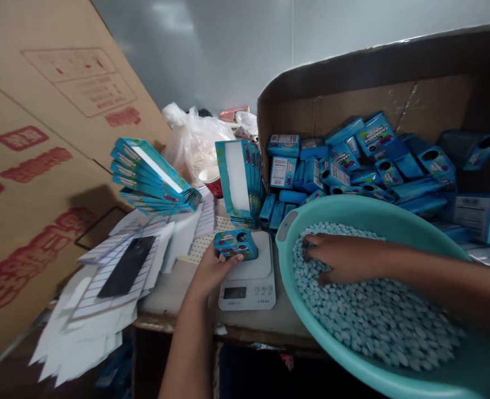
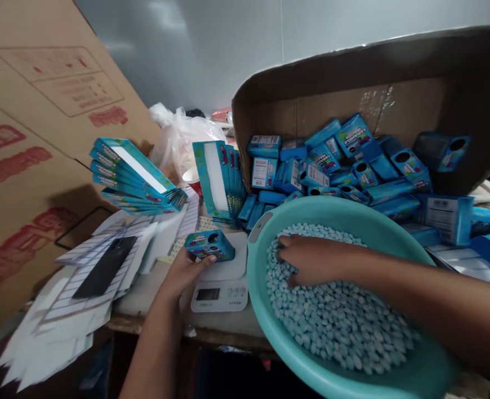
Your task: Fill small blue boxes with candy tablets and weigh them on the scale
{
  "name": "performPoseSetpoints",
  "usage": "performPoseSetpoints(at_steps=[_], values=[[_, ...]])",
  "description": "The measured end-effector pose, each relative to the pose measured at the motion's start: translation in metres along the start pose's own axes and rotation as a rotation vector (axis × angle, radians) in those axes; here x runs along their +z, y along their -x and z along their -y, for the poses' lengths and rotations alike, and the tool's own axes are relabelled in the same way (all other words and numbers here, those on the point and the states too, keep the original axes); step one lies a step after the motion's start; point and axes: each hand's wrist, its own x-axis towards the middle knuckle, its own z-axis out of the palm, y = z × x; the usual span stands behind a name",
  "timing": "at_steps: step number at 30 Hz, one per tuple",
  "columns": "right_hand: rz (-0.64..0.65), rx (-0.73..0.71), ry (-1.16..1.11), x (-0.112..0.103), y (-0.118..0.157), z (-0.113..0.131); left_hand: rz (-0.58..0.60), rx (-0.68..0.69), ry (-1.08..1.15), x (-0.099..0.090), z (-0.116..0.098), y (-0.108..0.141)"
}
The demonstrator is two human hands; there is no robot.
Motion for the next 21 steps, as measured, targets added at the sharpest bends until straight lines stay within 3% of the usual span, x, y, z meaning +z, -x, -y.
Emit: performPoseSetpoints(at_steps=[2, 5, 7, 11, 18, 21], values=[[0.020, 0.011, -0.033, 0.001, 0.000, 0.000, -0.051, 0.051, 0.073, -0.004, 0.001, 0.002], [0.059, 0.038, -0.087, 0.000, 0.002, 0.002, -0.260, 0.125, 0.257, -0.015, 0.004, 0.001], [0.067, 0.060, -0.109, -0.001, 0.003, 0.003, -0.440, 0.101, 0.320, -0.023, 0.008, -0.002], [0.095, 0.122, -0.167, -0.001, 0.003, 0.003, -0.742, -0.005, 0.187, -0.032, 0.018, -0.004], [0.116, 0.114, -0.195, 0.001, 0.002, -0.005, -0.779, 0.005, 0.260, -0.030, 0.016, -0.003], [0.083, 0.053, -0.195, -0.003, 0.003, -0.007, -0.847, 0.033, 0.274, -0.029, 0.012, -0.006]])
